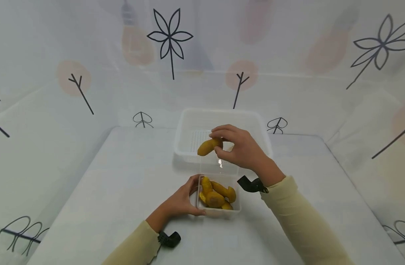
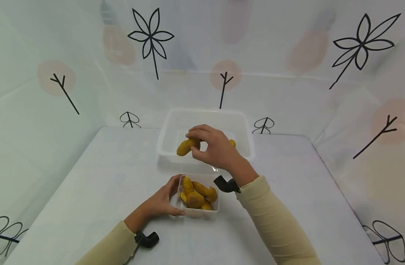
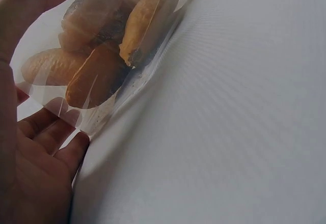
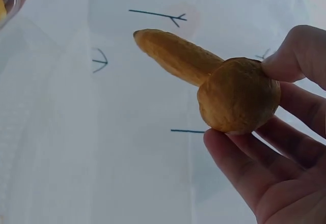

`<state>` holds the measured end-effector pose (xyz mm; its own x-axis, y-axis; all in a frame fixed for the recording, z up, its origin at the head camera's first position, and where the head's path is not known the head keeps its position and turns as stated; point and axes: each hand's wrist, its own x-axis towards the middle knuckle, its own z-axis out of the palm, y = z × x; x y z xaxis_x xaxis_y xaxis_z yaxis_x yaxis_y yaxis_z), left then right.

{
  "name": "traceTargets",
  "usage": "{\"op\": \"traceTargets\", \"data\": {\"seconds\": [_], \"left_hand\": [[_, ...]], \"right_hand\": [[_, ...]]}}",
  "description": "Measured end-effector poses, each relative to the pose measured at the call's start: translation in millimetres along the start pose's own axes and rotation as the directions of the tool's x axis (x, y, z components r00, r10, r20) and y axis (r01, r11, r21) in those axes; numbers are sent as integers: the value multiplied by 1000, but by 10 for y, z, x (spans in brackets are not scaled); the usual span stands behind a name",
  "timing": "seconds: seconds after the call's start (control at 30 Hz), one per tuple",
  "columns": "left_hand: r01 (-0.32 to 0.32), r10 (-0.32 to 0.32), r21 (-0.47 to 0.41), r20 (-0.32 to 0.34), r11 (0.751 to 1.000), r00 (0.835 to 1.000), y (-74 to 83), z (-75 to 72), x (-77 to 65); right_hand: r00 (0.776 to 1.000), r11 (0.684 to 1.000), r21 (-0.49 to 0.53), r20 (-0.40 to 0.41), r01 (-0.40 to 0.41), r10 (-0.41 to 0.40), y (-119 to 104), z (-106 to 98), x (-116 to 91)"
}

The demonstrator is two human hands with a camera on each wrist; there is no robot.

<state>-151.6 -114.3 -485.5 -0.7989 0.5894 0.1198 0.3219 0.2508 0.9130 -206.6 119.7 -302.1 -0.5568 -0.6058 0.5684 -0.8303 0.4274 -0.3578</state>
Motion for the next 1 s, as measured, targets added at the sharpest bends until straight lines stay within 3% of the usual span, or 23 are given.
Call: {"op": "traceTargets", "data": {"seconds": [0.43,0.77,1.0], "left_hand": [[-15,15,2,3,1000,1000,3,-3,27],[24,-24,-16,-1,1000,1000,11,-4,6],[68,-67,-23,33,997,997,365,-57,-34]], "right_hand": [[996,995,60,-28,-83,84,243,-278,149],[968,966,91,-44,-241,246,471,-350,248],[915,911,112,-26,-398,403,667,-380,328]]}}
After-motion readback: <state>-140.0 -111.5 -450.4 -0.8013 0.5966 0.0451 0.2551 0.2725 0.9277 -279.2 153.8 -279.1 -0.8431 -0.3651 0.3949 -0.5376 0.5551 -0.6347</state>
